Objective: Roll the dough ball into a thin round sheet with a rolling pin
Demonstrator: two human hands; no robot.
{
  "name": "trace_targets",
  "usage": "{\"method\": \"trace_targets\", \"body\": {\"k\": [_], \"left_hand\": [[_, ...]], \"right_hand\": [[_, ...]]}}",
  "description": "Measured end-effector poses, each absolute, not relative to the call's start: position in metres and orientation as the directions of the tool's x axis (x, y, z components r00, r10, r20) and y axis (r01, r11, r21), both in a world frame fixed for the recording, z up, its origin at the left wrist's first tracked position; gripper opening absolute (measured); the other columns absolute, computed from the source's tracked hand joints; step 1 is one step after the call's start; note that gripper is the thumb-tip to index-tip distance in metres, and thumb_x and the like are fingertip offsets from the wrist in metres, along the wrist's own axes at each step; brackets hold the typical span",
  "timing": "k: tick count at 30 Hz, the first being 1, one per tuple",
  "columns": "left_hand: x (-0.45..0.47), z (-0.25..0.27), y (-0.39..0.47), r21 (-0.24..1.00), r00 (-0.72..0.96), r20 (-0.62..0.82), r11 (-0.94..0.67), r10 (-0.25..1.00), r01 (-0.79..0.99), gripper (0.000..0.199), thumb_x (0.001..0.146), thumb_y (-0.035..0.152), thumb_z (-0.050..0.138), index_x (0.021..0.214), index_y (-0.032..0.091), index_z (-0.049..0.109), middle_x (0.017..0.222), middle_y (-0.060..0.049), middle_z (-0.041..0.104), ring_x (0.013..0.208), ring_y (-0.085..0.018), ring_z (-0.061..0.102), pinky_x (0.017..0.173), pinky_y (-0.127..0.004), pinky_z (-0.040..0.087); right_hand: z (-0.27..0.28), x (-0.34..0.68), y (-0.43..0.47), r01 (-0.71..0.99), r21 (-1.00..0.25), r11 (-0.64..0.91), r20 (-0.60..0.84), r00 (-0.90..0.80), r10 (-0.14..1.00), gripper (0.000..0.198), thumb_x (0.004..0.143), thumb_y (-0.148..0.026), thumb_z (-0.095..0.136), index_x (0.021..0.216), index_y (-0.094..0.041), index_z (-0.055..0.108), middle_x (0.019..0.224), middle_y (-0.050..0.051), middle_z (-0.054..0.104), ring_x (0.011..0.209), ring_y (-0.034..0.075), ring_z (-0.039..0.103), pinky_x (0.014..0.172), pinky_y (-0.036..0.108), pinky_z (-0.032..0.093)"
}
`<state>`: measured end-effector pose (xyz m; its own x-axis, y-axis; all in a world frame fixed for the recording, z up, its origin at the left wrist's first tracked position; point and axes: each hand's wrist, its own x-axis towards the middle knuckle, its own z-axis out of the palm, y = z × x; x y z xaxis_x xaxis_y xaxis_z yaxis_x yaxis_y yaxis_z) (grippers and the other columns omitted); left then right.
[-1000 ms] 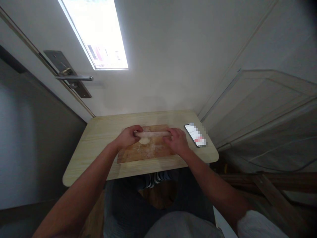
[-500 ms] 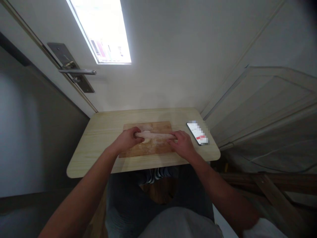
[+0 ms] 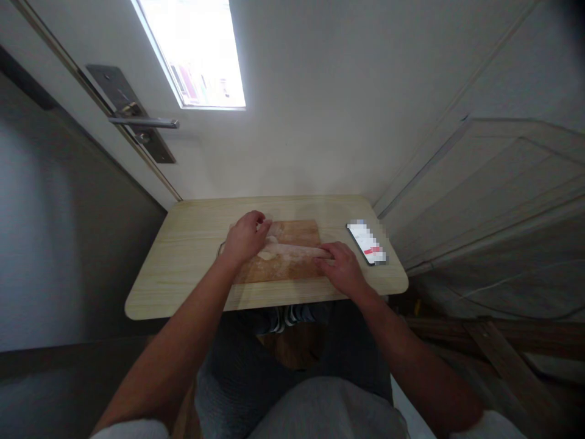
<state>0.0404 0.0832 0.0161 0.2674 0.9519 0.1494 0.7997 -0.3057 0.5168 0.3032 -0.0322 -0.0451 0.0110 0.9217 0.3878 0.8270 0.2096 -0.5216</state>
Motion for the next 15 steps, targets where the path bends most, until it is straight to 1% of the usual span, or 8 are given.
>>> {"method": "trace_targets", "body": {"k": [2,4,8,11,15], "left_hand": [[0.048,0.008,0.089,0.503,0.323,0.147,-0.352,0.935,0.789,0.039,0.098,0.042,0.042,0.121,0.017,0.062,0.121,-0.012,0.068,0.111,-0.025,0.061,0.096,-0.035,0.044],[0.052,-0.001,0.089,0.503,0.362,0.12,-0.371,0.924,0.781,0.043,0.1,0.041,0.039,0.127,0.015,0.06,0.126,-0.013,0.067,0.118,-0.026,0.059,0.102,-0.037,0.042],[0.048,-0.014,0.082,0.487,0.385,0.123,-0.394,0.914,0.78,0.047,0.103,0.042,0.032,0.13,0.015,0.059,0.13,-0.013,0.064,0.123,-0.027,0.056,0.107,-0.038,0.039],[0.043,-0.019,0.079,0.468,0.405,0.125,-0.414,0.906,0.781,0.047,0.103,0.041,0.03,0.13,0.016,0.06,0.131,-0.013,0.064,0.125,-0.026,0.054,0.11,-0.038,0.037],[0.042,-0.022,0.081,0.455,0.401,0.103,-0.401,0.91,0.795,0.046,0.103,0.04,0.031,0.13,0.017,0.06,0.132,-0.012,0.063,0.125,-0.026,0.054,0.11,-0.039,0.036]], "right_hand": [[-0.046,0.303,-0.034,0.827,-0.527,0.195,0.384,0.027,0.923,0.027,0.083,-0.04,0.069,0.103,-0.022,0.069,0.098,0.008,0.07,0.095,0.026,0.063,0.088,0.041,0.049],[-0.047,0.302,-0.036,0.83,-0.529,0.175,0.383,0.05,0.922,0.026,0.084,-0.04,0.068,0.102,-0.022,0.068,0.098,0.009,0.07,0.095,0.027,0.063,0.088,0.042,0.049],[-0.05,0.298,-0.042,0.837,-0.525,0.155,0.385,0.072,0.92,0.025,0.084,-0.036,0.068,0.103,-0.02,0.067,0.102,0.011,0.07,0.098,0.029,0.062,0.09,0.044,0.049],[-0.052,0.292,-0.045,0.831,-0.538,0.139,0.389,0.099,0.916,0.026,0.083,-0.035,0.067,0.105,-0.021,0.066,0.105,0.011,0.07,0.1,0.029,0.062,0.092,0.045,0.048],[-0.055,0.288,-0.046,0.822,-0.553,0.136,0.406,0.124,0.905,0.03,0.082,-0.034,0.068,0.109,-0.02,0.065,0.106,0.012,0.069,0.101,0.029,0.061,0.093,0.045,0.048]]}}
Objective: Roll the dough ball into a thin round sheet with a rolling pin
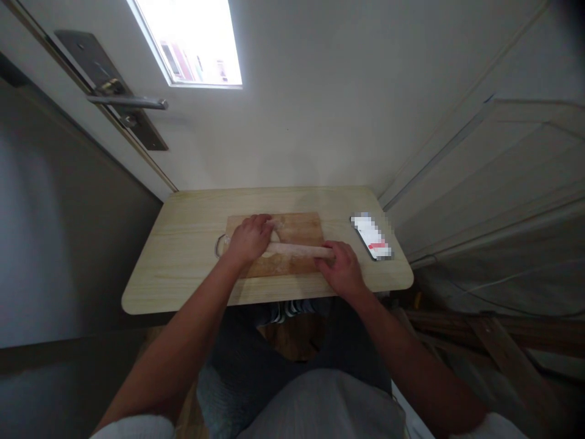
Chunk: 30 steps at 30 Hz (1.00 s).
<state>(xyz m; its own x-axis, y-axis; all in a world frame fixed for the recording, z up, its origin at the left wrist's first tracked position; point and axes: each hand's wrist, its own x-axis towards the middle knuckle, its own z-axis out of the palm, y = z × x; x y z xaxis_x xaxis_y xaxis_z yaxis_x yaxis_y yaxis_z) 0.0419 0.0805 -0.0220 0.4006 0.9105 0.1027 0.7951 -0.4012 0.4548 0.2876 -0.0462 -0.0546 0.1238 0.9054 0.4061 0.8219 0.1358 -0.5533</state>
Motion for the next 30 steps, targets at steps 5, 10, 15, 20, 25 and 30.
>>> {"method": "trace_targets", "body": {"k": [5,10,15,20,25,30], "left_hand": [[0.046,-0.019,0.084,0.429,0.384,0.057,-0.37,0.921,0.824,0.047,0.103,0.041,0.03,0.132,0.018,0.059,0.132,-0.013,0.064,0.125,-0.027,0.054,0.109,-0.041,0.037],[0.052,-0.013,0.089,0.338,0.365,0.017,-0.349,0.931,0.874,0.047,0.103,0.043,0.029,0.133,0.021,0.058,0.135,-0.012,0.063,0.126,-0.029,0.055,0.108,-0.046,0.038],[0.059,-0.009,0.093,0.237,0.353,0.016,-0.346,0.935,0.908,0.046,0.103,0.045,0.03,0.132,0.023,0.059,0.134,-0.013,0.063,0.125,-0.032,0.055,0.104,-0.05,0.04],[0.058,-0.015,0.089,0.233,0.352,0.094,-0.364,0.931,0.902,0.046,0.103,0.043,0.031,0.136,0.021,0.055,0.137,-0.012,0.061,0.126,-0.033,0.054,0.105,-0.052,0.039],[0.051,-0.021,0.076,0.283,0.362,0.193,-0.405,0.912,0.869,0.047,0.104,0.043,0.032,0.14,0.02,0.05,0.14,-0.012,0.059,0.13,-0.03,0.052,0.109,-0.048,0.036],[0.042,-0.022,0.061,0.325,0.41,0.232,-0.467,0.882,0.822,0.047,0.105,0.044,0.028,0.135,0.021,0.054,0.138,-0.01,0.061,0.131,-0.028,0.05,0.112,-0.047,0.034]], "right_hand": [[-0.058,0.29,-0.042,0.831,-0.54,0.135,0.406,0.116,0.906,0.039,0.082,-0.042,0.071,0.112,-0.018,0.065,0.107,0.013,0.069,0.104,0.03,0.061,0.096,0.047,0.046],[-0.058,0.295,-0.037,0.852,-0.513,0.106,0.377,0.113,0.919,0.049,0.083,-0.061,0.068,0.108,-0.019,0.067,0.106,0.013,0.069,0.103,0.029,0.06,0.093,0.044,0.046],[-0.06,0.3,-0.031,0.896,-0.438,0.069,0.352,0.1,0.931,0.047,0.088,-0.065,0.06,0.099,-0.021,0.069,0.102,0.011,0.069,0.104,0.028,0.058,0.095,0.043,0.042],[-0.058,0.299,-0.035,0.905,-0.412,0.107,0.367,0.057,0.928,0.043,0.092,-0.062,0.057,0.102,-0.022,0.07,0.107,0.009,0.069,0.107,0.027,0.056,0.098,0.041,0.039],[-0.054,0.286,-0.056,0.921,-0.374,0.104,0.418,0.067,0.906,0.042,0.092,-0.06,0.059,0.104,-0.021,0.07,0.11,0.009,0.068,0.111,0.028,0.054,0.103,0.044,0.034],[-0.054,0.276,-0.074,0.926,-0.364,0.098,0.441,0.078,0.894,0.039,0.091,-0.057,0.062,0.099,-0.02,0.072,0.097,0.009,0.067,0.099,0.026,0.054,0.095,0.041,0.037]]}}
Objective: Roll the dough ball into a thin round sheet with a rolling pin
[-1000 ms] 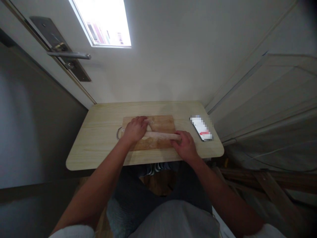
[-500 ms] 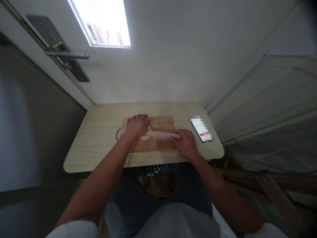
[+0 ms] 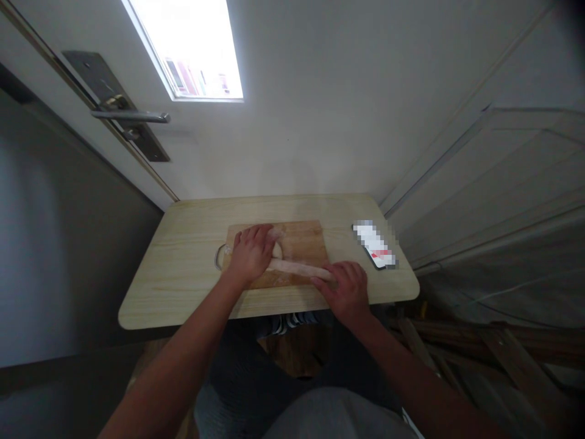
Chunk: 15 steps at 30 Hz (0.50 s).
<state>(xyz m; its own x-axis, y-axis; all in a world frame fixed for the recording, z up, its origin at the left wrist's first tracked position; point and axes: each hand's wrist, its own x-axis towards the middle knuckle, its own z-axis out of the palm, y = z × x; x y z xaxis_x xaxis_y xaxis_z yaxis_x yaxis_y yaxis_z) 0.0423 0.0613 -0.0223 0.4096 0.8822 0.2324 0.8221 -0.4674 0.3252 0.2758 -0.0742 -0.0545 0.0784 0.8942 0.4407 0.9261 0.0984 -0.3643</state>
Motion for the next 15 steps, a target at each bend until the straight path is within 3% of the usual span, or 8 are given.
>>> {"method": "trace_targets", "body": {"k": [4,10,15], "left_hand": [[0.034,-0.025,0.055,0.349,0.481,0.254,-0.543,0.839,0.764,0.047,0.105,0.044,0.029,0.135,0.021,0.056,0.135,-0.009,0.063,0.128,-0.025,0.052,0.113,-0.045,0.035],[0.034,-0.021,0.06,0.33,0.527,0.225,-0.573,0.82,0.75,0.053,0.097,0.06,0.044,0.14,0.029,0.055,0.137,-0.007,0.061,0.13,-0.028,0.051,0.111,-0.046,0.035],[0.049,-0.013,0.074,0.256,0.509,0.172,-0.537,0.843,0.803,0.052,0.099,0.061,0.037,0.14,0.035,0.055,0.14,-0.006,0.059,0.13,-0.03,0.05,0.111,-0.05,0.033]], "right_hand": [[-0.054,0.271,-0.081,0.932,-0.35,0.092,0.404,0.062,0.913,0.038,0.091,-0.056,0.062,0.098,-0.02,0.072,0.091,0.008,0.065,0.093,0.025,0.054,0.087,0.039,0.037],[-0.049,0.27,-0.083,0.955,-0.289,0.063,0.339,0.041,0.94,0.04,0.092,-0.058,0.06,0.094,-0.02,0.07,0.086,0.007,0.065,0.089,0.024,0.055,0.081,0.037,0.034],[-0.048,0.273,-0.078,0.967,-0.255,0.011,0.291,0.066,0.955,0.044,0.094,-0.061,0.054,0.096,-0.02,0.068,0.091,0.008,0.067,0.094,0.026,0.055,0.081,0.036,0.032]]}}
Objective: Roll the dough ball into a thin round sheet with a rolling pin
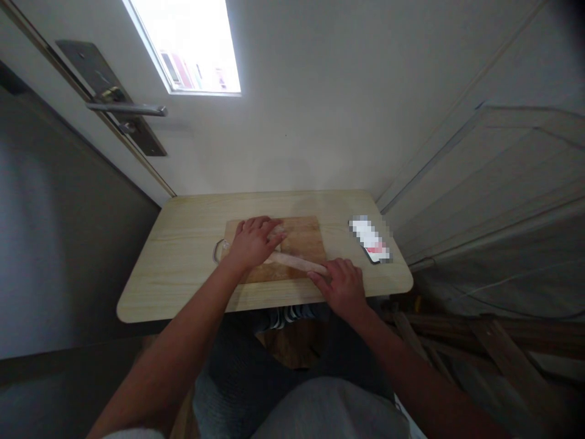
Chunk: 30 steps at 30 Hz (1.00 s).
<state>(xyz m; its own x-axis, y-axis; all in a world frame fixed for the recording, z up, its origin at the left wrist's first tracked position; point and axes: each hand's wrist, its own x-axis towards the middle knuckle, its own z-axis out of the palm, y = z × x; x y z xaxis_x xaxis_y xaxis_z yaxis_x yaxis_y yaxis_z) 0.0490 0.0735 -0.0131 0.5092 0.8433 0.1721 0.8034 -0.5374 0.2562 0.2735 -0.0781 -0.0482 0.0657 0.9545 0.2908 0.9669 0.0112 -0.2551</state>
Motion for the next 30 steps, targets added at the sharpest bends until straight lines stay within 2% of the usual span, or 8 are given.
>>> {"method": "trace_targets", "body": {"k": [4,8,15,22,28,30], "left_hand": [[0.061,-0.009,0.087,0.227,0.491,0.098,-0.499,0.866,0.836,0.052,0.1,0.06,0.032,0.136,0.033,0.058,0.141,-0.007,0.058,0.129,-0.031,0.049,0.11,-0.053,0.032],[0.069,-0.01,0.102,0.229,0.489,0.079,-0.493,0.869,0.839,0.051,0.102,0.056,0.028,0.13,0.031,0.062,0.138,-0.007,0.06,0.126,-0.031,0.052,0.106,-0.053,0.037],[0.081,-0.01,0.121,0.252,0.446,0.096,-0.455,0.89,0.854,0.048,0.101,0.054,0.033,0.121,0.027,0.067,0.13,-0.012,0.064,0.119,-0.034,0.055,0.101,-0.054,0.04],[0.087,-0.008,0.126,0.298,0.422,0.134,-0.443,0.896,0.845,0.052,0.101,0.05,0.03,0.109,0.02,0.072,0.115,-0.014,0.07,0.107,-0.029,0.061,0.093,-0.043,0.044],[0.071,-0.007,0.116,0.334,0.539,0.097,-0.538,0.837,0.774,0.055,0.102,0.053,0.028,0.094,0.022,0.073,0.091,-0.009,0.073,0.089,-0.025,0.064,0.079,-0.036,0.046],[0.065,-0.009,0.111,0.332,0.565,0.114,-0.568,0.817,0.753,0.056,0.102,0.052,0.027,0.094,0.022,0.073,0.092,-0.009,0.073,0.09,-0.025,0.064,0.081,-0.036,0.046]], "right_hand": [[-0.048,0.275,-0.073,0.955,-0.295,-0.011,0.284,0.099,0.954,0.042,0.097,-0.058,0.051,0.109,-0.021,0.066,0.101,0.008,0.067,0.098,0.026,0.055,0.082,0.036,0.033],[-0.045,0.277,-0.068,0.946,-0.322,-0.029,0.285,0.126,0.95,0.041,0.099,-0.056,0.049,0.109,-0.02,0.065,0.104,0.009,0.067,0.1,0.026,0.055,0.084,0.036,0.033],[-0.042,0.28,-0.059,0.952,-0.302,-0.041,0.263,0.125,0.957,0.037,0.101,-0.05,0.046,0.105,-0.019,0.066,0.101,0.01,0.068,0.098,0.027,0.056,0.082,0.036,0.033],[-0.039,0.283,-0.056,0.94,-0.335,-0.058,0.179,0.123,0.976,0.042,0.102,-0.053,0.042,0.101,-0.019,0.066,0.095,0.009,0.071,0.093,0.025,0.061,0.079,0.035,0.034],[-0.035,0.276,-0.066,0.944,-0.325,-0.052,0.123,0.096,0.988,0.045,0.1,-0.059,0.044,0.099,-0.02,0.066,0.094,0.008,0.073,0.089,0.024,0.064,0.075,0.033,0.034],[-0.034,0.27,-0.072,0.945,-0.323,-0.048,0.107,0.087,0.99,0.046,0.099,-0.061,0.045,0.099,-0.02,0.066,0.092,0.008,0.073,0.087,0.024,0.065,0.074,0.033,0.033]]}}
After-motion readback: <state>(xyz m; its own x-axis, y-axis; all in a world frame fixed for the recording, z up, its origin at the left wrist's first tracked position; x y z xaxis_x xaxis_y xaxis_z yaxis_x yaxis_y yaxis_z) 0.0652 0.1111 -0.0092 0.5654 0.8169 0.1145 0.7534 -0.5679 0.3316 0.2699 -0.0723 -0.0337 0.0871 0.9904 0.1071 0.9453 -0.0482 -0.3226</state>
